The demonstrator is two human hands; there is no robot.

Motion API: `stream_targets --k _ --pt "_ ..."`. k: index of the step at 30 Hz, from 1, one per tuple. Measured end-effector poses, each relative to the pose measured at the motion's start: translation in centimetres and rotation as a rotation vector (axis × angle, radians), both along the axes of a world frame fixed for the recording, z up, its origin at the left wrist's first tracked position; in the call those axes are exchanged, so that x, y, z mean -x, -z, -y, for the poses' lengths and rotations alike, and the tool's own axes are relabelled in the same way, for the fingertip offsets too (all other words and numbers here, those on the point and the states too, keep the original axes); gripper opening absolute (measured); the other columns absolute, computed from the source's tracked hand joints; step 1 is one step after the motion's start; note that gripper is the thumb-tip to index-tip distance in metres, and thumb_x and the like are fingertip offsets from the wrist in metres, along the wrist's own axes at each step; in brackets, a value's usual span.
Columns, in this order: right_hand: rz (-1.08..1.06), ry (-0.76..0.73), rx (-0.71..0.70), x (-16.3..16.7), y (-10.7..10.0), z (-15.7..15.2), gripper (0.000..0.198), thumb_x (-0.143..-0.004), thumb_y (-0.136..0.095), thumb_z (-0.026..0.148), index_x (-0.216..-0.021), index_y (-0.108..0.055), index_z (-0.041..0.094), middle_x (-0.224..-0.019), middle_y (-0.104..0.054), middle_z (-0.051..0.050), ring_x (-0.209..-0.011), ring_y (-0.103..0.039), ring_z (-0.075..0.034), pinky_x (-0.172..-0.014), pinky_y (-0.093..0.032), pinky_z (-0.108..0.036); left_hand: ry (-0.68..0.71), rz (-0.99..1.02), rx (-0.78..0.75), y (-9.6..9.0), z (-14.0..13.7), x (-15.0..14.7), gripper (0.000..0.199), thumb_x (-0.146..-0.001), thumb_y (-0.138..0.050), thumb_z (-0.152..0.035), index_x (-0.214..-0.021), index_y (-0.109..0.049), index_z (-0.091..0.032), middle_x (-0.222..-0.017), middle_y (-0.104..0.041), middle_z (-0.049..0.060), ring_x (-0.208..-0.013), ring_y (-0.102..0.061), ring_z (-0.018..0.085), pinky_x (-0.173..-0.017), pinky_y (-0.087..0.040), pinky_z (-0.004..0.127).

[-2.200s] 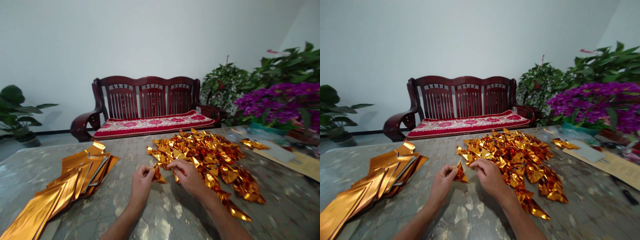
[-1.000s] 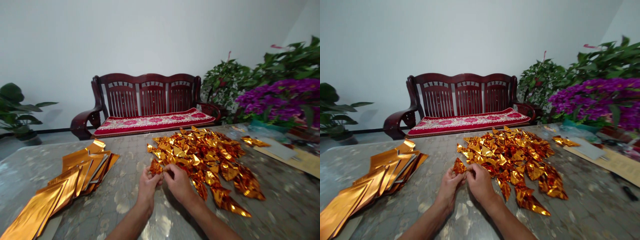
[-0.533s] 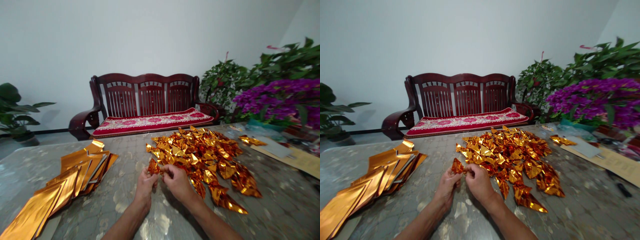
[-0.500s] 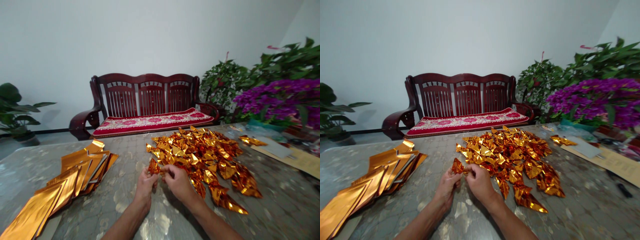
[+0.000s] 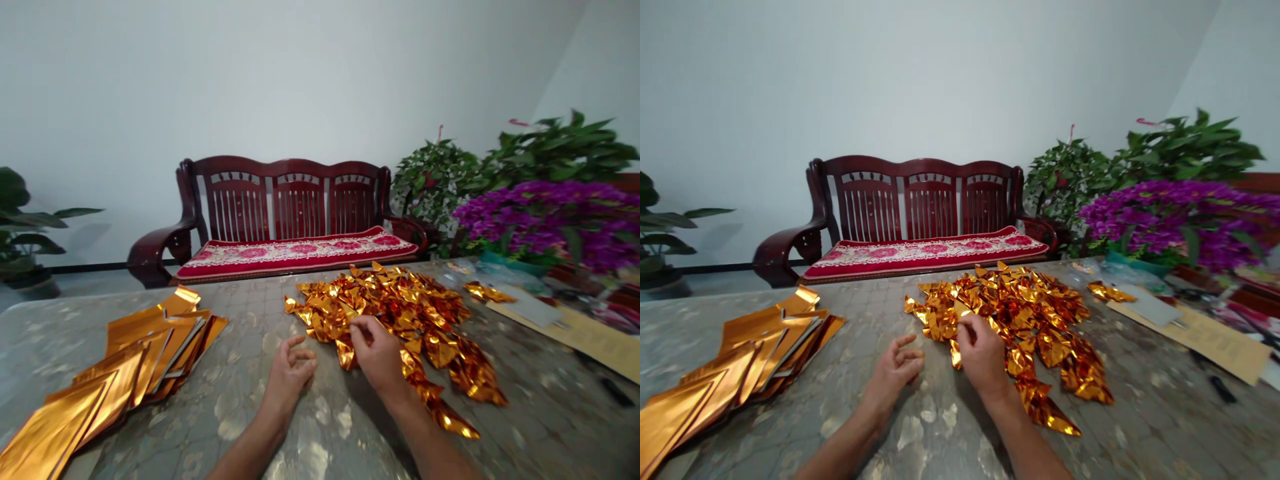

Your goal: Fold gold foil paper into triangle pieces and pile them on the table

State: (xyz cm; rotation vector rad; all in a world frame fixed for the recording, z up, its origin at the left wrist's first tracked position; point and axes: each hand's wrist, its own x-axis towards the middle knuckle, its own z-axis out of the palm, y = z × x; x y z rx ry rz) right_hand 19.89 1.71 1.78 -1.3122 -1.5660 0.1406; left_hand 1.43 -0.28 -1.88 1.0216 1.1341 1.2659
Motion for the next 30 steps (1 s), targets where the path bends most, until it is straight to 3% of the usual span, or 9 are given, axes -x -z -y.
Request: stream_targets --k 2,4,6,8,10,13,18,23,30 --pt "0.004 0.174 -0.069 -2.5 -1.0 -0.5 0.025 -0.088 -0.051 0.039 -0.089 -0.068 0.02 -0.08 -0.073 -0.006 -0.071 -0.067 -0.02 -0.071 -0.049 -0.03 -0.008 -0.273 -0.084 -0.6 -0.6 0.9 0.044 -0.075 -0.066 -0.025 -0.117 -0.055 -0.015 -0.091 -0.069 0.005 -0.057 -0.059 0.01 -0.055 -0.047 0.023" --pt "0.056 0.366 -0.038 -4.8 -2.0 -0.8 0.033 -0.087 -0.05 0.045 -0.096 -0.069 0.02 -0.083 -0.074 -0.008 -0.073 -0.068 -0.024 -0.068 -0.048 -0.033 -0.027 -0.693 -0.156 -1.5 -1.5 2.4 0.033 -0.08 -0.058 -0.018 -0.113 -0.059 -0.015 -0.097 -0.071 0.008 -0.066 -0.064 0.012 -0.062 -0.05 0.024" --pt "0.147 0.568 0.099 -6.3 -2.6 -1.0 0.041 -0.088 -0.047 0.05 -0.105 -0.069 0.019 -0.078 -0.074 -0.01 -0.064 -0.066 -0.027 -0.057 -0.042 -0.034 -0.076 -0.834 -0.159 -2.6 -2.5 4.6 0.027 -0.079 -0.06 -0.015 -0.106 -0.065 -0.016 -0.097 -0.072 0.007 -0.074 -0.067 0.014 -0.07 -0.052 0.025" --pt "0.224 0.614 0.172 -6.8 -2.5 -1.3 0.048 -0.093 -0.039 0.051 -0.113 -0.068 0.018 -0.078 -0.074 -0.013 -0.059 -0.065 -0.028 -0.052 -0.039 -0.035 -0.168 -0.975 -0.147 -3.6 -3.2 7.7 0.025 -0.081 -0.061 -0.015 -0.105 -0.068 -0.018 -0.102 -0.072 0.007 -0.093 -0.067 0.018 -0.086 -0.049 0.029" --pt "0.248 0.537 0.088 -6.0 -1.6 -1.4 0.048 -0.094 -0.037 0.049 -0.114 -0.068 0.019 -0.088 -0.076 -0.014 -0.063 -0.067 -0.028 -0.054 -0.043 -0.035 -0.278 -1.129 -0.111 -4.5 -3.4 11.2 0.026 -0.082 -0.063 -0.015 -0.107 -0.068 -0.019 -0.112 -0.069 0.009 -0.112 -0.06 0.023 -0.1 -0.042 0.033" --pt "0.312 0.238 -0.036 -3.2 1.0 -1.4 0.041 -0.093 -0.04 0.047 -0.109 -0.07 0.023 -0.097 -0.077 -0.009 -0.078 -0.072 -0.026 -0.065 -0.051 -0.033 -0.442 -1.331 0.012 -5.3 -2.7 16.3 0.028 -0.088 -0.055 -0.018 -0.113 -0.067 -0.018 -0.121 -0.063 0.014 -0.121 -0.052 0.029 -0.105 -0.035 0.04" --pt "0.433 -0.221 0.026 0.9 4.3 -0.8 0.028 -0.092 -0.046 0.038 -0.098 -0.072 0.029 -0.098 -0.079 -0.001 -0.086 -0.075 -0.021 -0.076 -0.057 -0.029 -0.632 -1.549 0.248 -5.0 -0.9 22.6 0.037 -0.09 -0.051 -0.028 -0.123 -0.06 -0.013 -0.126 -0.058 0.022 -0.125 -0.049 0.038 -0.101 -0.038 0.049" --pt "0.485 -0.308 0.151 2.1 5.2 -0.3 0.026 -0.093 -0.047 0.041 -0.097 -0.072 0.033 -0.096 -0.079 0.002 -0.084 -0.076 -0.022 -0.073 -0.058 -0.03 -0.542 -1.603 0.387 -3.6 -0.3 25.7 0.031 -0.09 -0.053 -0.036 -0.11 -0.066 -0.015 -0.116 -0.066 0.017 -0.109 -0.062 0.031 -0.086 -0.046 0.036" --pt "0.518 -0.384 0.226 2.5 6.7 -0.6 0.03 -0.095 -0.044 0.042 -0.095 -0.073 0.032 -0.097 -0.078 0.0 -0.087 -0.074 -0.024 -0.074 -0.058 -0.032 -0.486 -1.624 0.37 -2.9 -0.9 26.4 0.027 -0.092 -0.05 -0.032 -0.108 -0.066 -0.018 -0.113 -0.067 0.013 -0.104 -0.065 0.028 -0.079 -0.048 0.032"
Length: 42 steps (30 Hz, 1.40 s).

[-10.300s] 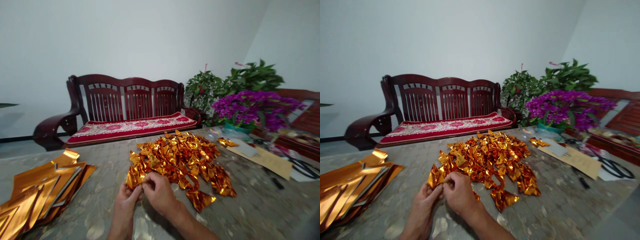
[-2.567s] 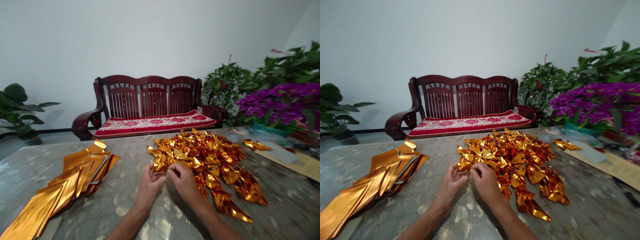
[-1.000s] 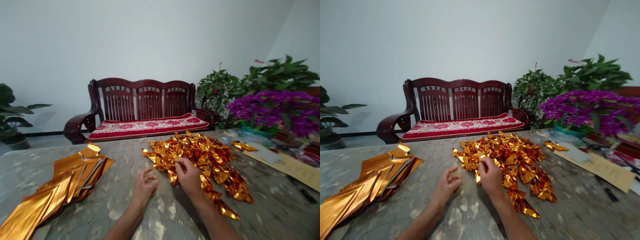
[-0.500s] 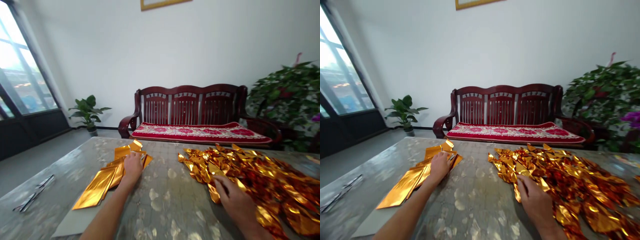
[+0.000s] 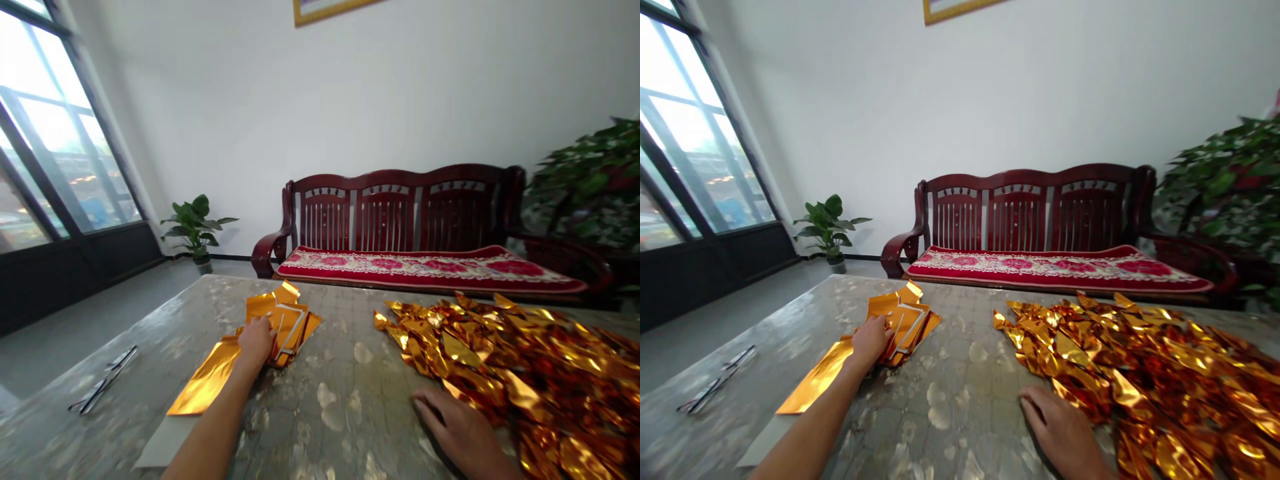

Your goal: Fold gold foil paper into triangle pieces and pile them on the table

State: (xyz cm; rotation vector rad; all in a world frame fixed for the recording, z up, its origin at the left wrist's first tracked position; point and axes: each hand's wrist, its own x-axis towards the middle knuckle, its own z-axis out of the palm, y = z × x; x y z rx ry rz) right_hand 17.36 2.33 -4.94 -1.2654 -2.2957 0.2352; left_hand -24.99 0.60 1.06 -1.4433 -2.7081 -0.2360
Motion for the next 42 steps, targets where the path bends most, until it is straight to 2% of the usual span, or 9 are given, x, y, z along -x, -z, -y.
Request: stream_targets --k 6,10,14,20,24,29,35,42 --pt "-0.043 0.001 -0.005 0.0 0.0 -0.1 0.029 -0.094 -0.047 0.042 -0.093 -0.074 0.033 -0.097 -0.078 0.0 -0.087 -0.074 -0.023 -0.076 -0.058 -0.032 0.038 -0.074 -0.053 0.1 -0.2 -1.1 0.037 -0.096 -0.038 -0.024 -0.125 -0.061 -0.023 -0.128 -0.059 0.014 -0.113 -0.061 0.027 -0.085 -0.046 0.034" --pt "-0.058 -0.009 0.004 0.0 -0.1 -0.1 0.03 -0.093 -0.047 0.042 -0.092 -0.075 0.032 -0.096 -0.078 -0.001 -0.086 -0.074 -0.023 -0.076 -0.059 -0.032 0.057 -0.063 -0.025 -0.2 -0.9 -0.5 0.031 -0.094 -0.045 -0.032 -0.111 -0.069 -0.021 -0.119 -0.064 0.013 -0.109 -0.063 0.028 -0.084 -0.047 0.035" --pt "-0.049 -0.01 0.033 -0.1 0.0 -0.1 0.031 -0.094 -0.046 0.042 -0.092 -0.075 0.032 -0.096 -0.078 -0.002 -0.087 -0.074 -0.023 -0.077 -0.059 -0.032 0.035 -0.032 0.008 -0.6 -1.5 0.6 0.026 -0.091 -0.05 -0.03 -0.101 -0.071 -0.018 -0.111 -0.068 0.014 -0.102 -0.067 0.028 -0.078 -0.049 0.033" --pt "-0.072 -0.019 0.032 -0.1 -0.1 -0.1 0.028 -0.093 -0.048 0.041 -0.092 -0.074 0.033 -0.095 -0.078 0.0 -0.086 -0.074 -0.022 -0.076 -0.058 -0.031 0.016 -0.051 0.024 -0.2 -1.9 0.2 0.036 -0.095 -0.038 -0.022 -0.106 -0.071 -0.015 -0.112 -0.068 0.018 -0.104 -0.067 0.03 -0.079 -0.05 0.036" --pt "-0.084 -0.023 0.042 -0.1 -0.2 0.0 0.028 -0.094 -0.047 0.041 -0.091 -0.074 0.032 -0.095 -0.078 -0.001 -0.086 -0.074 -0.023 -0.076 -0.057 -0.032 0.024 -0.053 0.04 -0.1 -2.1 0.0 0.037 -0.093 -0.037 -0.019 -0.109 -0.07 -0.013 -0.112 -0.067 0.019 -0.106 -0.066 0.03 -0.082 -0.051 0.037" --pt "-0.082 -0.034 0.035 0.0 -0.2 0.0 0.028 -0.094 -0.047 0.04 -0.09 -0.074 0.032 -0.092 -0.078 0.0 -0.084 -0.074 -0.022 -0.074 -0.057 -0.03 0.023 -0.026 0.045 -0.5 -2.0 0.8 0.034 -0.094 -0.043 -0.03 -0.116 -0.064 -0.016 -0.122 -0.065 0.017 -0.106 -0.066 0.028 -0.079 -0.051 0.034" --pt "-0.066 -0.036 0.032 -0.1 0.0 -0.1 0.029 -0.095 -0.046 0.039 -0.092 -0.074 0.032 -0.094 -0.078 -0.001 -0.086 -0.074 -0.022 -0.076 -0.057 -0.031 0.033 0.004 0.061 -0.6 -2.3 1.4 0.026 -0.093 -0.05 -0.031 -0.106 -0.068 -0.018 -0.116 -0.07 0.013 -0.106 -0.067 0.028 -0.081 -0.051 0.033" --pt "-0.055 -0.025 0.045 -0.1 0.1 0.0 0.03 -0.096 -0.045 0.038 -0.095 -0.074 0.031 -0.098 -0.077 -0.002 -0.09 -0.073 -0.023 -0.08 -0.057 -0.033 0.054 -0.021 0.063 -0.6 -2.7 0.8 0.033 -0.096 -0.038 -0.023 -0.105 -0.069 -0.014 -0.112 -0.071 0.018 -0.104 -0.068 0.031 -0.083 -0.051 0.038"
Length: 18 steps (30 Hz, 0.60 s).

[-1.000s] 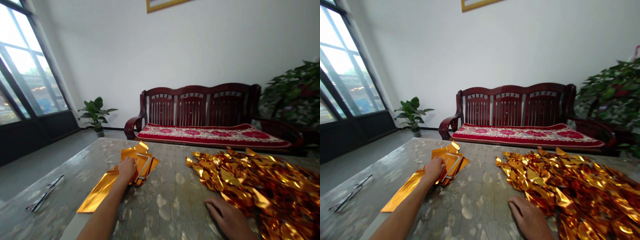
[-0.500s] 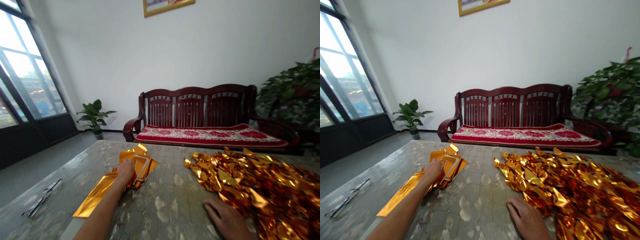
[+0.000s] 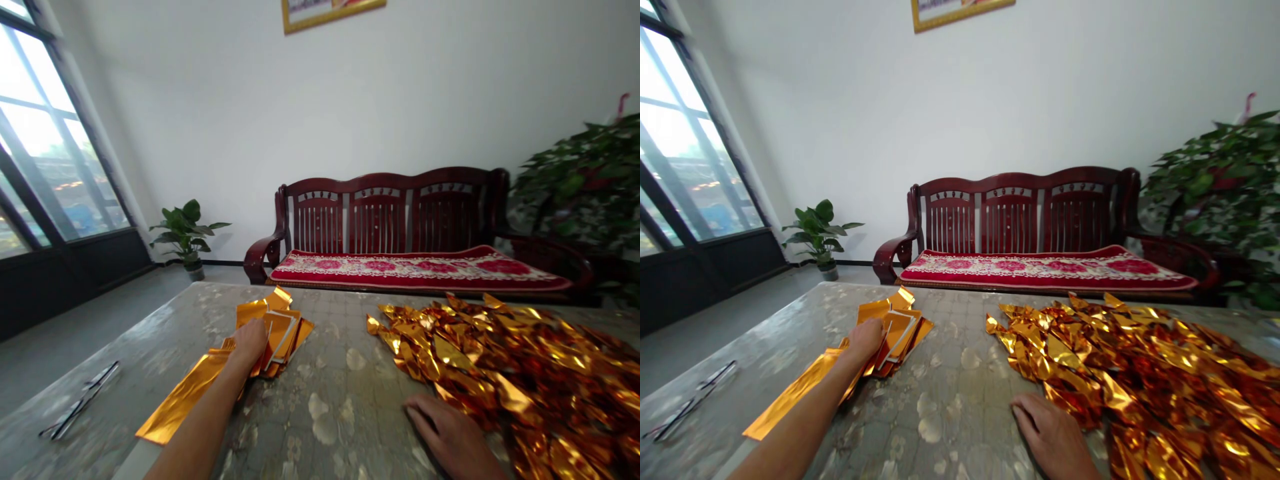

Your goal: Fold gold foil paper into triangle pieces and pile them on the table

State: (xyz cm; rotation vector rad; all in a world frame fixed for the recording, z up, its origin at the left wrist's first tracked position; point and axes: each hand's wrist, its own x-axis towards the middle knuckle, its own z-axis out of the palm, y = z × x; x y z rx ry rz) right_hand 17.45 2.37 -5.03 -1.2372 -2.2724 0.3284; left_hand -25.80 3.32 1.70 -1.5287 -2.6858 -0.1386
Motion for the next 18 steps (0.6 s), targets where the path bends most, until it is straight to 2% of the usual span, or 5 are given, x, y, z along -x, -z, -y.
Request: stream_targets --k 5,7,14,18 --pt "0.011 -0.008 0.005 0.0 0.0 -0.1 0.028 -0.096 -0.046 0.038 -0.095 -0.073 0.031 -0.096 -0.077 0.0 -0.088 -0.073 -0.022 -0.079 -0.056 -0.031 0.086 -0.011 -0.055 -0.1 -0.7 -1.8 0.031 -0.095 -0.043 -0.03 -0.114 -0.065 -0.017 -0.119 -0.066 0.015 -0.107 -0.067 0.028 -0.084 -0.051 0.035" --pt "0.02 -0.017 0.011 0.0 0.0 -0.1 0.029 -0.096 -0.045 0.038 -0.095 -0.073 0.031 -0.096 -0.077 0.0 -0.088 -0.073 -0.021 -0.078 -0.056 -0.03 0.109 0.0 -0.069 0.1 -1.4 -2.5 0.029 -0.093 -0.049 -0.035 -0.11 -0.066 -0.019 -0.12 -0.066 0.012 -0.109 -0.066 0.026 -0.086 -0.05 0.032" --pt "0.037 -0.031 -0.008 0.0 -0.3 0.1 0.03 -0.098 -0.043 0.037 -0.093 -0.072 0.029 -0.093 -0.077 -0.001 -0.086 -0.073 -0.021 -0.076 -0.055 -0.029 0.046 0.06 -0.031 0.4 -3.6 -2.5 0.021 -0.091 -0.054 -0.026 -0.103 -0.069 -0.017 -0.112 -0.071 0.013 -0.104 -0.069 0.024 -0.083 -0.051 0.029" --pt "0.032 -0.038 -0.004 0.0 -0.2 0.1 0.03 -0.098 -0.043 0.036 -0.094 -0.072 0.029 -0.094 -0.076 -0.001 -0.087 -0.072 -0.021 -0.077 -0.054 -0.029 0.024 0.051 0.002 0.6 -3.8 -2.8 0.023 -0.097 -0.051 -0.028 -0.105 -0.068 -0.015 -0.11 -0.071 0.011 -0.104 -0.068 0.023 -0.087 -0.053 0.036"
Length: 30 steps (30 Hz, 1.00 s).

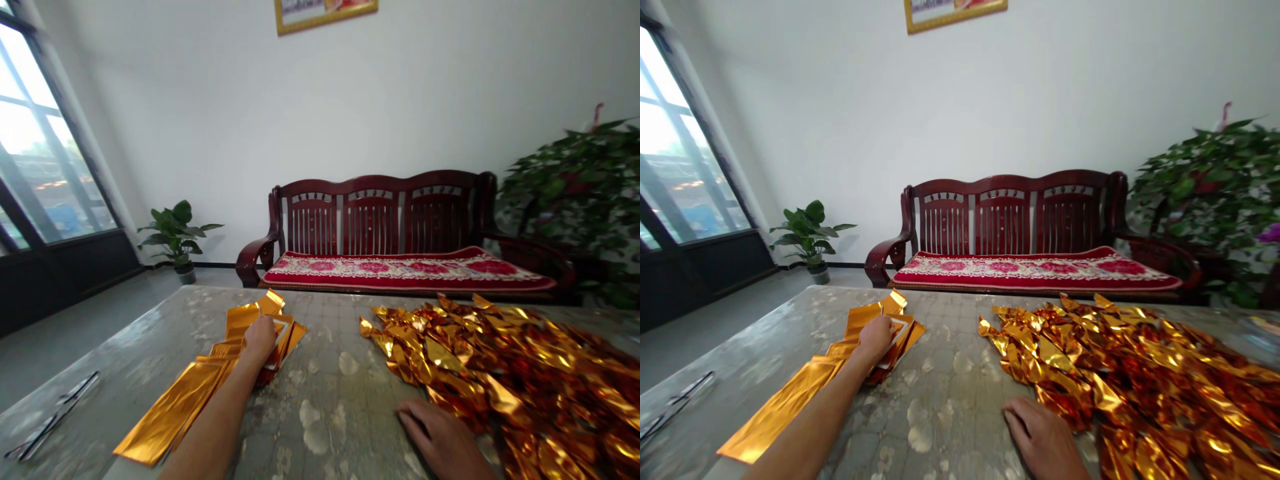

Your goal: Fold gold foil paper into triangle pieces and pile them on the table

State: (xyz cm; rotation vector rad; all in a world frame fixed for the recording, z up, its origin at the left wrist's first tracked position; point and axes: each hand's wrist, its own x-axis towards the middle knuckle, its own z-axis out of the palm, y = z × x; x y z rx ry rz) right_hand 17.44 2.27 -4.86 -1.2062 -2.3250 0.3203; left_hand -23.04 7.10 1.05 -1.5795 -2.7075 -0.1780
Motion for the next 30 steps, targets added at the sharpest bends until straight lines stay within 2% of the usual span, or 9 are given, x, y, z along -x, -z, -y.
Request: stream_targets --k 4,14,19,23,26,30 --pt "-0.004 0.0 0.011 0.0 0.0 0.0 0.029 -0.098 -0.043 0.036 -0.094 -0.072 0.029 -0.094 -0.076 -0.001 -0.087 -0.072 -0.021 -0.078 -0.054 -0.029 -0.003 -0.025 0.038 0.2 -0.3 -0.4 0.031 -0.095 -0.059 -0.038 -0.115 -0.063 -0.015 -0.117 -0.067 0.008 -0.104 -0.065 0.022 -0.091 -0.054 0.044" --pt "0.005 -0.001 0.046 0.0 -0.1 0.2 0.032 -0.099 -0.041 0.037 -0.095 -0.071 0.028 -0.095 -0.075 -0.002 -0.089 -0.071 -0.021 -0.079 -0.052 -0.03 0.046 -0.027 0.073 0.1 -0.1 0.5 0.033 -0.094 -0.061 -0.038 -0.119 -0.062 -0.016 -0.118 -0.065 0.008 -0.103 -0.065 0.022 -0.089 -0.055 0.044" --pt "0.003 0.006 0.047 0.1 -0.1 0.1 0.031 -0.099 -0.041 0.037 -0.095 -0.071 0.028 -0.095 -0.075 -0.002 -0.09 -0.071 -0.021 -0.08 -0.051 -0.03 0.034 -0.018 0.02 -0.1 0.7 0.6 0.03 -0.1 -0.047 -0.035 -0.111 -0.065 -0.013 -0.114 -0.069 0.014 -0.107 -0.067 0.025 -0.087 -0.053 0.036" --pt "0.013 0.009 0.057 0.2 -0.3 0.1 0.032 -0.099 -0.04 0.037 -0.095 -0.071 0.029 -0.095 -0.075 -0.002 -0.09 -0.07 -0.021 -0.08 -0.051 -0.03 0.004 -0.008 0.005 -0.5 0.7 0.6 0.035 -0.096 -0.051 -0.039 -0.115 -0.064 -0.013 -0.12 -0.066 0.017 -0.109 -0.067 0.029 -0.082 -0.053 0.034" --pt "0.021 0.005 0.067 0.2 -0.4 0.2 0.032 -0.099 -0.04 0.037 -0.095 -0.07 0.028 -0.094 -0.075 -0.002 -0.089 -0.07 -0.021 -0.079 -0.051 -0.03 -0.02 0.008 0.039 -0.7 0.0 0.6 0.031 -0.093 -0.057 -0.037 -0.111 -0.066 -0.013 -0.118 -0.068 0.016 -0.108 -0.067 0.029 -0.084 -0.054 0.037" --pt "0.022 -0.002 0.057 0.2 -0.5 0.2 0.032 -0.099 -0.04 0.035 -0.093 -0.071 0.028 -0.093 -0.075 -0.001 -0.088 -0.07 -0.02 -0.078 -0.051 -0.029 -0.048 0.022 0.093 -1.0 -0.9 0.6 0.031 -0.093 -0.061 -0.038 -0.114 -0.064 -0.015 -0.116 -0.067 0.009 -0.104 -0.066 0.023 -0.089 -0.054 0.043"
